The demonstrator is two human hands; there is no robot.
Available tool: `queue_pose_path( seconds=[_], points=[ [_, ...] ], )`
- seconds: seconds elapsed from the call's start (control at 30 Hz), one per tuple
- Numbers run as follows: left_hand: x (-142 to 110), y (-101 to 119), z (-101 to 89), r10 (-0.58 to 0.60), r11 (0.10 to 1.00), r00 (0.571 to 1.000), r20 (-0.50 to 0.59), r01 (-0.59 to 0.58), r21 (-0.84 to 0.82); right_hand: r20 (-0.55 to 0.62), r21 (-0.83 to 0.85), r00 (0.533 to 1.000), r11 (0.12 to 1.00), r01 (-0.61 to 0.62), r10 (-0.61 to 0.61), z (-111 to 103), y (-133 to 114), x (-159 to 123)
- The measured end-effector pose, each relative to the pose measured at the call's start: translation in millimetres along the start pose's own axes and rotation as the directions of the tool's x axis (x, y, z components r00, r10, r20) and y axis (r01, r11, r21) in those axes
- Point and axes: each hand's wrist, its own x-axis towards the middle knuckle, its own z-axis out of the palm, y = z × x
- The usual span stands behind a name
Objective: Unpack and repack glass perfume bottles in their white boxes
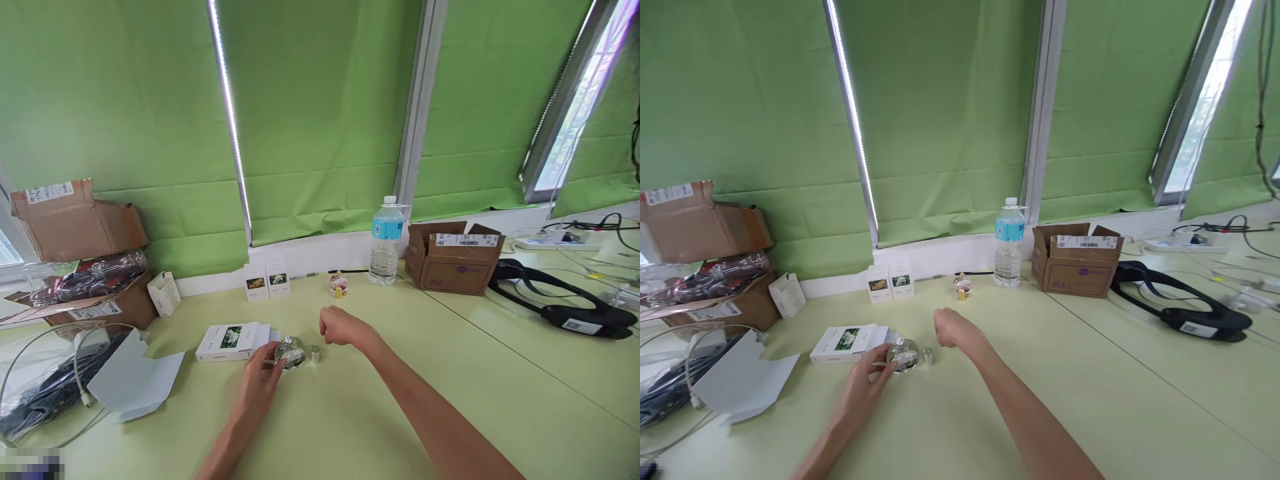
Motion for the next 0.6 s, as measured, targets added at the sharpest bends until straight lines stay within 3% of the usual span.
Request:
queue_pose_path(
  seconds=[0.2, 0.6],
  points=[
    [0.6, 0.2, 1.0, 0.02, 1.0, 1.0, -0.009, -0.02, -0.004, 0.055, -0.033, 0.998, 0.999, -0.024, 0.026, 15.0, 4.8, -6.4],
    [-2.5, 2.2, -0.5, 0.032, 0.999, 0.999, -0.028, -0.033, -0.01, -0.053, 0.097, 0.999, 0.995, 0.001, 0.005, 19.9, 6.3, -14.4]
  ],
)
